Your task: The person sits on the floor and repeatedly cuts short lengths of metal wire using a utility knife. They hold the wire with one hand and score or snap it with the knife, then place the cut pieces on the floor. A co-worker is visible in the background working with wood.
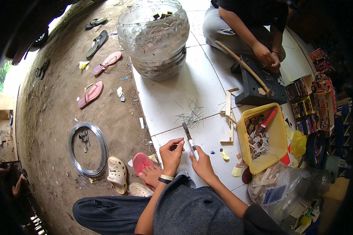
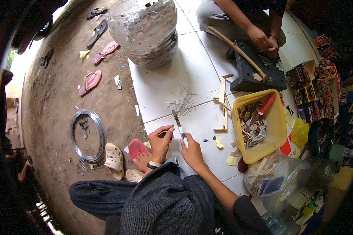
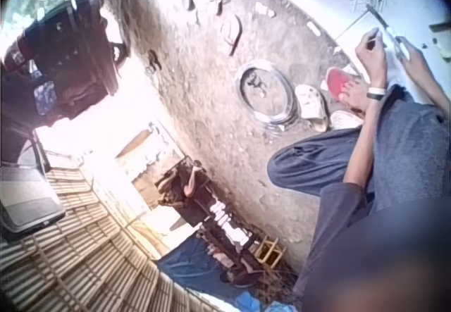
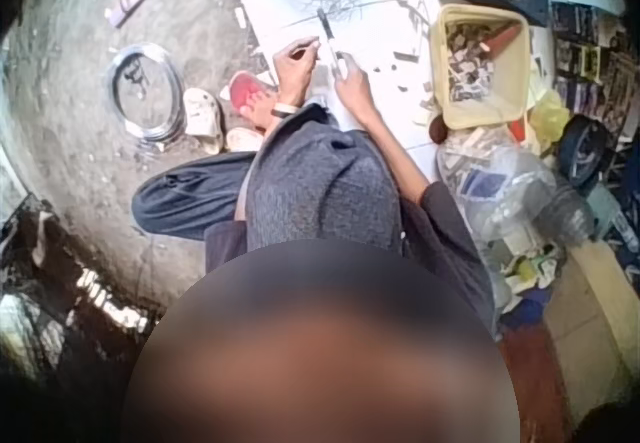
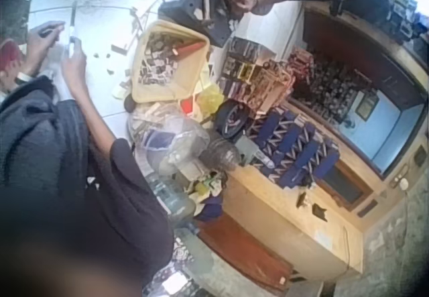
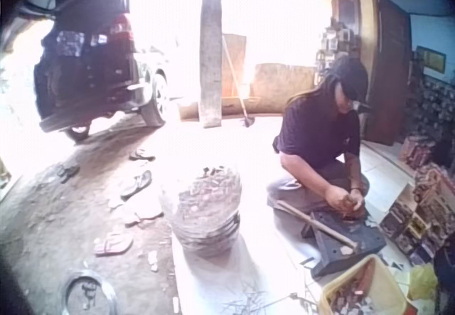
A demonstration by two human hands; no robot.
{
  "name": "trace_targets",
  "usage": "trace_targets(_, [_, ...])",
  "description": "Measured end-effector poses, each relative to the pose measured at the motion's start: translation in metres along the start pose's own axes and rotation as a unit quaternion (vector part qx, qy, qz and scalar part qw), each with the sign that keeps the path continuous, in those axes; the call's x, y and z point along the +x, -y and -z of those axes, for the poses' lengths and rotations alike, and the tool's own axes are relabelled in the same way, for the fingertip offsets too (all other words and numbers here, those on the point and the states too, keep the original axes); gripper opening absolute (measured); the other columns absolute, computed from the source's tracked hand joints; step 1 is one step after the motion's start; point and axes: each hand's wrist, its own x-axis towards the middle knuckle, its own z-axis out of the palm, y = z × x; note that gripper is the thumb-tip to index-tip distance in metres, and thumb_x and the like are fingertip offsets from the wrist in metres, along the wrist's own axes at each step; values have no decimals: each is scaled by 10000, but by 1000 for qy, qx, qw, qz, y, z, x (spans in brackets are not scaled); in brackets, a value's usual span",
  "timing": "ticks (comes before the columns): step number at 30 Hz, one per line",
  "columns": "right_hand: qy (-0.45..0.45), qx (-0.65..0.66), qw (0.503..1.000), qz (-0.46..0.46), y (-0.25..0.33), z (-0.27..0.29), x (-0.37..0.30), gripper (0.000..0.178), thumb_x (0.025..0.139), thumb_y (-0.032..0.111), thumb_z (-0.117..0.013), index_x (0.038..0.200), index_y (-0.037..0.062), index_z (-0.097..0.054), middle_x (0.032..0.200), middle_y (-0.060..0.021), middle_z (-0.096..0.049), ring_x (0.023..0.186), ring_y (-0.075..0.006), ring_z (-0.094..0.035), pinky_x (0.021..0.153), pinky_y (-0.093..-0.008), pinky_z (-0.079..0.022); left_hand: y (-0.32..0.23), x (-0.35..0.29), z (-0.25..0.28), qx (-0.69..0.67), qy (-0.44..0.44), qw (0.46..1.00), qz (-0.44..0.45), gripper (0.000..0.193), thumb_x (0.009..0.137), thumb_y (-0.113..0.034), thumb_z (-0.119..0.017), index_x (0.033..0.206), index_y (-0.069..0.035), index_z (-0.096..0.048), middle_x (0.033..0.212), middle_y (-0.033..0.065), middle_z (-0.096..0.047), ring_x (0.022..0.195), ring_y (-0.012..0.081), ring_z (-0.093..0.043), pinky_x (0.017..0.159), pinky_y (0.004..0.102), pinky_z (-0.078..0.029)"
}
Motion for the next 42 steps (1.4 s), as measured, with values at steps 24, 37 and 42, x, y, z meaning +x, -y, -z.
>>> trace_targets(24, [19,-37,998,-36,9,3,-9,273,895,230,-721,1004,-5,-634,810,-231,-696,802,-415,-705,740,-476,-540,0,4,5,-31,7,999,6,178,922,-56,-736,1076,30,-764,846,62,-746,692,84,-647,638,225,-516])
trace_targets(37, [23,-39,999,-15,-12,-6,-1,241,845,234,-717,848,18,-608,689,-163,-649,671,-329,-667,662,-437,-516,7,6,4,-1,2,1000,-5,173,930,-62,-727,1074,28,-760,768,32,-697,642,63,-595,559,203,-441])
trace_targets(42, [11,-50,998,-45,-7,-7,-2,271,939,267,-670,1041,18,-633,817,-234,-695,830,-440,-686,749,-498,-528,4,6,5,-5,-11,1000,7,171,934,-77,-723,1061,31,-765,798,48,-728,667,86,-642,599,220,-499])
